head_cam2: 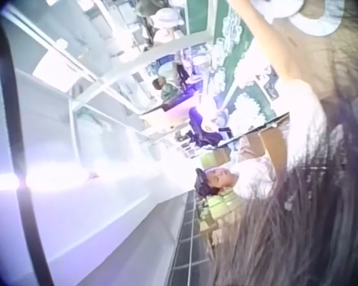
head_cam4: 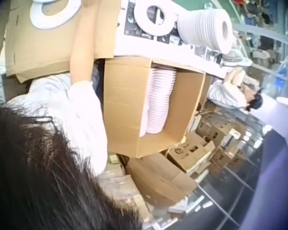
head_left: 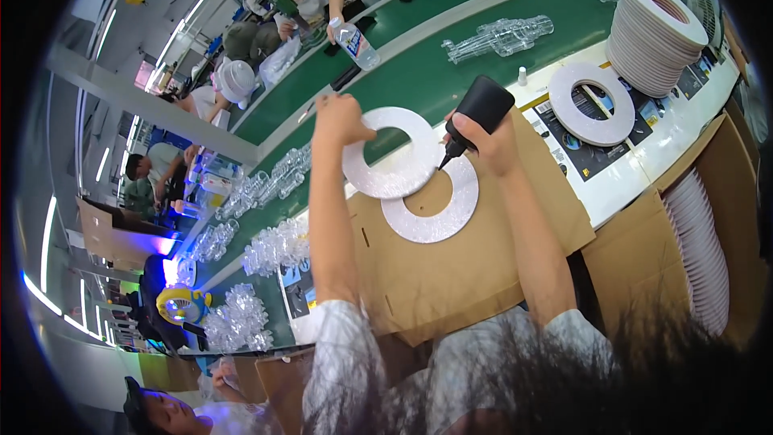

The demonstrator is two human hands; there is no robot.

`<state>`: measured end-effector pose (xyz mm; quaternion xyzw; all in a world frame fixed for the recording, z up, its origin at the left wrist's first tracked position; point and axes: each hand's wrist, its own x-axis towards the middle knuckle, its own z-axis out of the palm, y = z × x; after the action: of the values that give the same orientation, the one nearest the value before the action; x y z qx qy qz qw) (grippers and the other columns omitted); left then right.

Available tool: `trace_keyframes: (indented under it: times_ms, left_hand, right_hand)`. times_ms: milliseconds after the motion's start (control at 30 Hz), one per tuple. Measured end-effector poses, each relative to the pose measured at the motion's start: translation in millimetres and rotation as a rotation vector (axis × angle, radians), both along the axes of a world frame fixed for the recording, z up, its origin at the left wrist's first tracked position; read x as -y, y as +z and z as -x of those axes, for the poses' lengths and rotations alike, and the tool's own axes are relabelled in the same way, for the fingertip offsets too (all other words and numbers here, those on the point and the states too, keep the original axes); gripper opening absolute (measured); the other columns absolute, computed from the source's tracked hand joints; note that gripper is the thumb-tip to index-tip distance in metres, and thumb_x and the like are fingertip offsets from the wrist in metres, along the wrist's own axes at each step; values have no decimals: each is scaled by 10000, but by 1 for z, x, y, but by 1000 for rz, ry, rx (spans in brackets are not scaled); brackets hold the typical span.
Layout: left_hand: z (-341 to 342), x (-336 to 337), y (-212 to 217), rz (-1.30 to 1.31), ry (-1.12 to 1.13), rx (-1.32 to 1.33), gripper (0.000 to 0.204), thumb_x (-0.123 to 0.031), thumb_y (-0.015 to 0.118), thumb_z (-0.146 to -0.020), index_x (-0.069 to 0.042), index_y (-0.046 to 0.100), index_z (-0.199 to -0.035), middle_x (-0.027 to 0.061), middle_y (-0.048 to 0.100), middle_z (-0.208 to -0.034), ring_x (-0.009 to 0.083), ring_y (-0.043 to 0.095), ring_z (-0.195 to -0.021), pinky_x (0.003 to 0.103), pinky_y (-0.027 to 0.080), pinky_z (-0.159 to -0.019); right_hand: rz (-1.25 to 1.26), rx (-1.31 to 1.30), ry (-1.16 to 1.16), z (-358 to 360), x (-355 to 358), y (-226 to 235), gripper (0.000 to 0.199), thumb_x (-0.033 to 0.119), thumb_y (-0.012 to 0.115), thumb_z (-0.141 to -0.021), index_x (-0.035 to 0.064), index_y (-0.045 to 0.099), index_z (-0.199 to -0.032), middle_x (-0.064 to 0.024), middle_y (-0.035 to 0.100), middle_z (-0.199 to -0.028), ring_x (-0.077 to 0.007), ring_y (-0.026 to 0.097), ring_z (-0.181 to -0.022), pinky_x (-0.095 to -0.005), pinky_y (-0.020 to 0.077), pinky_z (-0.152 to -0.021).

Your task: Applying glue to circular light fixture components on an assembly line.

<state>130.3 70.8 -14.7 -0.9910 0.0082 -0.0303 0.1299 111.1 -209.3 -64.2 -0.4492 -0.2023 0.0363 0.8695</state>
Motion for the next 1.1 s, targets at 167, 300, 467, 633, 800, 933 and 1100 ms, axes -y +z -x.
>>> trace_keyframes:
  times_ms: [167, 300, 467, 633, 800, 933, 1100]
  left_hand:
    - [-69, -100, -11, -42, 117, -19, 380, -388, 777, -560, -62, 765, -756, 141, 713, -945, 332, 611, -1028, 507, 386, -1005]
    - [-80, -140, -53, -56, 248, -73, 401, -453, 784, -642, -85, 771, -802, 143, 722, -1005, 335, 631, -1070, 557, 378, -1017]
    - [-69, -156, -74, 194, 257, 80, 369, -469, 749, -743, -113, 776, -834, 157, 722, -1065, 349, 647, -1058, 586, 396, -980]
    - [-71, -113, -37, 271, 301, 103, 349, -419, 661, -867, -98, 756, -967, 172, 679, -1184, 352, 639, -1062, 559, 445, -913]
    - [-79, -63, -24, 427, -294, 526, 340, -357, 631, -906, -54, 744, -801, 164, 718, -883, 354, 686, -868, 422, 527, -767]
    - [-104, 9, -6, 415, -364, 301, 295, -339, 652, -898, -59, 740, -875, 162, 711, -924, 337, 687, -868, 394, 532, -752]
    - [-148, 81, -5, 337, -334, 195, 592, -479, 732, -796, -142, 637, -1273, 165, 649, -1247, 338, 576, -1197, 523, 430, -975]
  right_hand:
    - [-39, -68, -60, 3, -1, 7, 232, 201, 734, -859, 8, 654, -962, -83, 690, -739, -140, 682, -606, -217, 446, -456]
    - [-151, -98, -5, 5, -7, -2, 258, 122, 732, -851, -13, 593, -1022, -116, 665, -848, -179, 688, -692, -304, 554, -573]
    - [-114, -94, 5, 3, -11, -6, 259, 75, 711, -857, -31, 554, -1032, -134, 659, -870, -209, 682, -688, -350, 587, -619]
    - [-203, -185, 22, -1, -15, -4, 252, 131, 752, -836, -27, 593, -950, -90, 645, -806, -172, 670, -668, -285, 555, -599]
    - [-68, -160, 46, -6, -21, 1, 225, 193, 695, -870, -9, 620, -936, -119, 667, -718, -148, 643, -542, -222, 410, -400]
    - [-137, -239, 45, -8, -13, -7, 290, 277, 683, -874, -4, 642, -932, -123, 673, -692, -102, 576, -461, -196, 351, -365]
    - [-236, -283, -13, -9, -4, -13, 349, 345, 645, -879, 0, 644, -927, -131, 672, -700, -84, 518, -434, -182, 339, -362]
